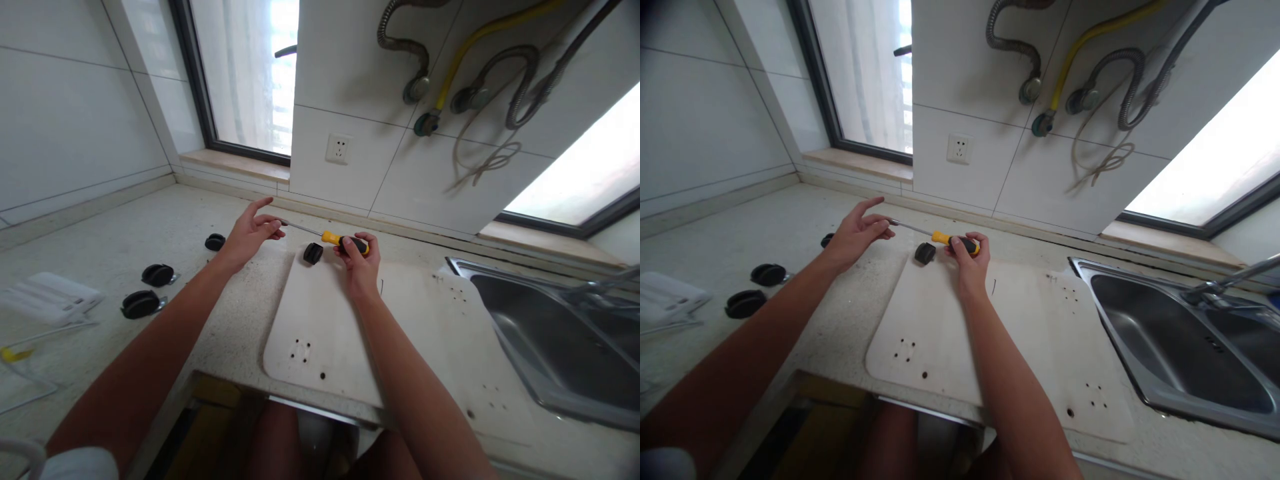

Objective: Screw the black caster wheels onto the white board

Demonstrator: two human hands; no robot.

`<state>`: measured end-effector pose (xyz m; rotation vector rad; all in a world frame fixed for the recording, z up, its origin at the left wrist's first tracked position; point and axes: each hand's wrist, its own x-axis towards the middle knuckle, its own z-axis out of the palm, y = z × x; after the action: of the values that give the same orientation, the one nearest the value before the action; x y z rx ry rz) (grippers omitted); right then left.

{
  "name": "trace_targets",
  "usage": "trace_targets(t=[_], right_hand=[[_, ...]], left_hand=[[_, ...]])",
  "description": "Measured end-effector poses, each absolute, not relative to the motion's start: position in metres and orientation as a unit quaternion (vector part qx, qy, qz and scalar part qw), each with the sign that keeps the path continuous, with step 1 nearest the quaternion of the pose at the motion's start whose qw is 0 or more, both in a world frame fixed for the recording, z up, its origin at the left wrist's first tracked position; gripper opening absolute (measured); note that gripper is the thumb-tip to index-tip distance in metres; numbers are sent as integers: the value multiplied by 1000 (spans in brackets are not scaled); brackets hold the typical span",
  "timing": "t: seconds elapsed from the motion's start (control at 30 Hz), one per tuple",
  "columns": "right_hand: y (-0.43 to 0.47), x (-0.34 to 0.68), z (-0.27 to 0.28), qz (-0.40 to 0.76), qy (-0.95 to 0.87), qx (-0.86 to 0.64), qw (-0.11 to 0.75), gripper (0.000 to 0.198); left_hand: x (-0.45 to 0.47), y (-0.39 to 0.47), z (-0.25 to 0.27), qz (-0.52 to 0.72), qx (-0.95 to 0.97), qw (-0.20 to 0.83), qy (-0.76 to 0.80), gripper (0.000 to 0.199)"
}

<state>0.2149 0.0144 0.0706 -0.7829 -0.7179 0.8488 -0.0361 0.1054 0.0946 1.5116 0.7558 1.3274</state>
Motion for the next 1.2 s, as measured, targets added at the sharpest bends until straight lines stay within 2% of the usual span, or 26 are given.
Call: trace_targets(t=[0.23, 0.37, 0.47, 0.63, 0.8, 1.03, 1.1, 1.2], right_hand=[[21, 220, 69, 386, -268, -344, 813, 70], [22, 222, 69, 388, -235, -335, 826, 69], [24, 225, 69, 388, -214, -326, 835, 67], [26, 229, 69, 377, -193, -325, 846, 56], [21, 230, 74, 334, -198, -346, 854, 46], [27, 216, 133, 197, -275, -330, 881, 58], [37, 206, 158, 166, -339, -328, 866, 58], [51, 190, 188, 58, -521, -327, 786, 44]], left_hand=[[-10, 90, 89, 561, 596, 493, 294, 68], [-2, 87, 86, 576, 592, 469, 314, 65], [9, 75, 78, 552, 646, 390, 355, 50], [40, 33, 56, 509, 785, 144, 322, 24], [54, 7, 44, 476, 819, 4, 320, 38], [56, 0, 39, 423, 843, -98, 318, 46], [57, -1, 38, 412, 852, -113, 303, 46], [57, -3, 37, 405, 857, -128, 292, 44]])
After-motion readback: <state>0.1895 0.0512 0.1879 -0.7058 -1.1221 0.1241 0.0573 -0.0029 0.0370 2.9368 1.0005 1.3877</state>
